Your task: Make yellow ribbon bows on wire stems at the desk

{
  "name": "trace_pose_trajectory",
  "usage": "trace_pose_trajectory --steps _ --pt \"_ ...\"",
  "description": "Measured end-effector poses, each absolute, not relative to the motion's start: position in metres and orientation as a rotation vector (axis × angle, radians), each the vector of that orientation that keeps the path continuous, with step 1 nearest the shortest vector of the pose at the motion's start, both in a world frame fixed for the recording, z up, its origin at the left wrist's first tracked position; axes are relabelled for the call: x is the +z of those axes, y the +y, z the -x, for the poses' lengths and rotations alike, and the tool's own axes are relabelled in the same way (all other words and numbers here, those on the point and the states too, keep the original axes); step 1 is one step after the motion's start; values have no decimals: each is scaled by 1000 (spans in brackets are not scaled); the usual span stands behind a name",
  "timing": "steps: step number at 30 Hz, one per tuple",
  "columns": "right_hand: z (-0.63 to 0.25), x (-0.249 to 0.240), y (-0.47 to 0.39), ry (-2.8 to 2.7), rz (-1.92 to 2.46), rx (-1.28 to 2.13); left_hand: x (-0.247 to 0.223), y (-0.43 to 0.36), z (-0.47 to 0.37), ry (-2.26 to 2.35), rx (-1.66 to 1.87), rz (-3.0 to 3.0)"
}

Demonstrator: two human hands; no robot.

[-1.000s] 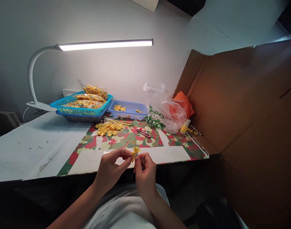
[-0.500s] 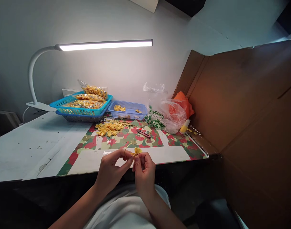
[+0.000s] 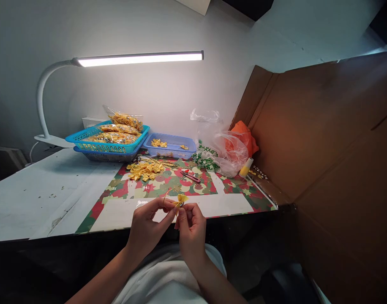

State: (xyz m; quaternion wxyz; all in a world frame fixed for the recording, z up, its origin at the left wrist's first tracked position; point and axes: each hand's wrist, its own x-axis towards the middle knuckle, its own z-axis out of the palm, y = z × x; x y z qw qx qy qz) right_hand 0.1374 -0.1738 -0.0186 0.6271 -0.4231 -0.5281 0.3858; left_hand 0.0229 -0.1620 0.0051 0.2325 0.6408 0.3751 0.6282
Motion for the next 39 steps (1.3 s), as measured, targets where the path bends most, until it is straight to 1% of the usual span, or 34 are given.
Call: trace_pose_trajectory --steps 8,13,20,26,33,39 --pt "-139 -18 -175 -1251 994 867 9 -159 -17 1108 1622 -1778" --pt "-140 -16 -175 -1265 1010 866 17 -153 -10 1148 1446 -1962" --pt "-143 -14 -174 -1295 1018 846 33 -152 -5 1136 1350 -2111" --pt "-144 -13 -174 -1312 1044 825 33 -151 -8 1148 1352 -2073" --pt "-143 -13 -176 -1297 1046 843 19 -150 -8 1154 1381 -1907" --pt "-142 -12 -174 -1285 1055 731 15 -152 -11 1128 1466 -1703"
